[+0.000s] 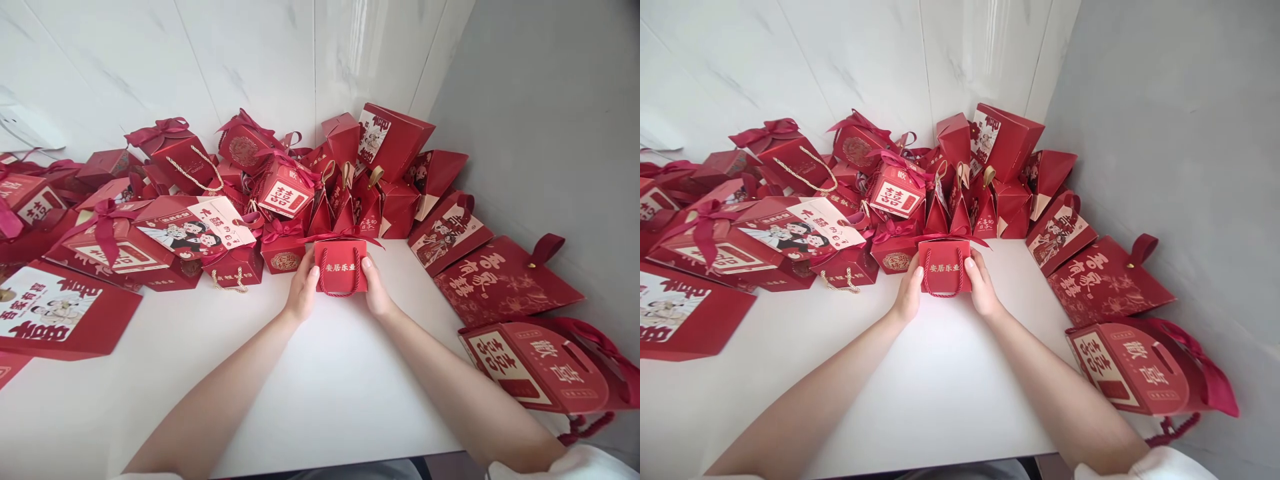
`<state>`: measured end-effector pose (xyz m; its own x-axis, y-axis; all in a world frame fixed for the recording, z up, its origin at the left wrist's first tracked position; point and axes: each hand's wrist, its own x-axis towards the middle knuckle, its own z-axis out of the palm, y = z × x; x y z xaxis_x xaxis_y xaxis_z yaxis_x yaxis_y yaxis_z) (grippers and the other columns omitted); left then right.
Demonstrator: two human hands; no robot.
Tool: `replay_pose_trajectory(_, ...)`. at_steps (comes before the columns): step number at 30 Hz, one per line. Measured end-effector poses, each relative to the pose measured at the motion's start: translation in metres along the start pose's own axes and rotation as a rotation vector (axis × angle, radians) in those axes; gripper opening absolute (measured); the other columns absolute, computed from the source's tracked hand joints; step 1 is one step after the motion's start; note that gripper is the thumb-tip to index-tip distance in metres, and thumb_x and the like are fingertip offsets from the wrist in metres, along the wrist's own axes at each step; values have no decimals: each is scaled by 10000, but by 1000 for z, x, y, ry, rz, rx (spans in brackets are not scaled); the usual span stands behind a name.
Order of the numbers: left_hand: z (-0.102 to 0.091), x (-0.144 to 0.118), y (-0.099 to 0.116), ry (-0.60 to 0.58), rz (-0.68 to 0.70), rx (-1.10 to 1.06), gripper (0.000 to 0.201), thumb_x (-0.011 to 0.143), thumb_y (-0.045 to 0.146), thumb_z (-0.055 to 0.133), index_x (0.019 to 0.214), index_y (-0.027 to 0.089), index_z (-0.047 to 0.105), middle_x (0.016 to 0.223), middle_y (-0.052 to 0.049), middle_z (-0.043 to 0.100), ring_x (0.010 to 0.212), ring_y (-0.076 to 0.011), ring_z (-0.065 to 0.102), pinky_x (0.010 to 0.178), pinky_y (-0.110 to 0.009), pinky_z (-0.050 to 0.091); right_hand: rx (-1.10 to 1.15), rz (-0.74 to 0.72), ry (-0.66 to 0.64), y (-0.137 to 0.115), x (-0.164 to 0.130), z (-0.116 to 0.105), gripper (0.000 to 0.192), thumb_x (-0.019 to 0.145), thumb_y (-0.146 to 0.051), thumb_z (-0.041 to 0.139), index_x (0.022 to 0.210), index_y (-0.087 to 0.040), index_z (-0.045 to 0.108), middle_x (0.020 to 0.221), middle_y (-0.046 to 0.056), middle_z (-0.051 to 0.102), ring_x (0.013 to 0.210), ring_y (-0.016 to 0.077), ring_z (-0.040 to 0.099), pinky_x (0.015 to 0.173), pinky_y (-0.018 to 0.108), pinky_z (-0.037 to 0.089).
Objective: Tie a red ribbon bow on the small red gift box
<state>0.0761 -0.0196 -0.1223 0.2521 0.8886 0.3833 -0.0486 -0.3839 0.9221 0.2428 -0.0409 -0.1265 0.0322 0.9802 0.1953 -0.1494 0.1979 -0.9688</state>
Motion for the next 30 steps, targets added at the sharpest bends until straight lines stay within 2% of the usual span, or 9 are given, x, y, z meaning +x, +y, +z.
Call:
replay_pose_trajectory(4, 0, -3, -3, -44, -8, -9, 544, 965, 512, 421, 1433, 239, 461, 1484, -84, 493, 1373, -294, 452, 1144, -456, 377, -21, -110, 49, 3, -2, -1, 541, 937, -635, 465, 1308, -245, 523, 1421, 73, 509, 1316, 283, 469, 1128, 459, 384)
replay_pose_trajectory(10, -1, -5, -10, -88, -47, -39, 541, 949, 480, 488, 1425, 222, 460, 1434, -102, 547, 1313, -294, 521, 1101, -458, 429, -58, -207, 71, 4, -5, 2, 543, 929, -597, 521, 1355, -270, 445, 1428, 76, 507, 1330, 285, 463, 1136, 466, 372)
replay_pose_trajectory(18, -2, -4, -14, -57, -97, -30, 522, 945, 469, 502, 1410, 233, 484, 1390, -84, 589, 1290, -286, 541, 1090, -455, 444, -42, -138, 90, 11, -4, 2, 546, 923, -604, 526, 1344, -262, 459, 1438, 81, 499, 1341, 290, 457, 1134, 472, 378)
replay_pose_trajectory(30, -2, -2, -15, -40, -73, -60, 541, 919, 465, 528, 1400, 221, 494, 1409, -92, 566, 1294, -300, 529, 1096, -458, 434, -38, -109, 86, 8, -4, 3, 556, 919, -607, 534, 1341, -252, 458, 1450, 84, 489, 1354, 286, 440, 1150, 471, 357)
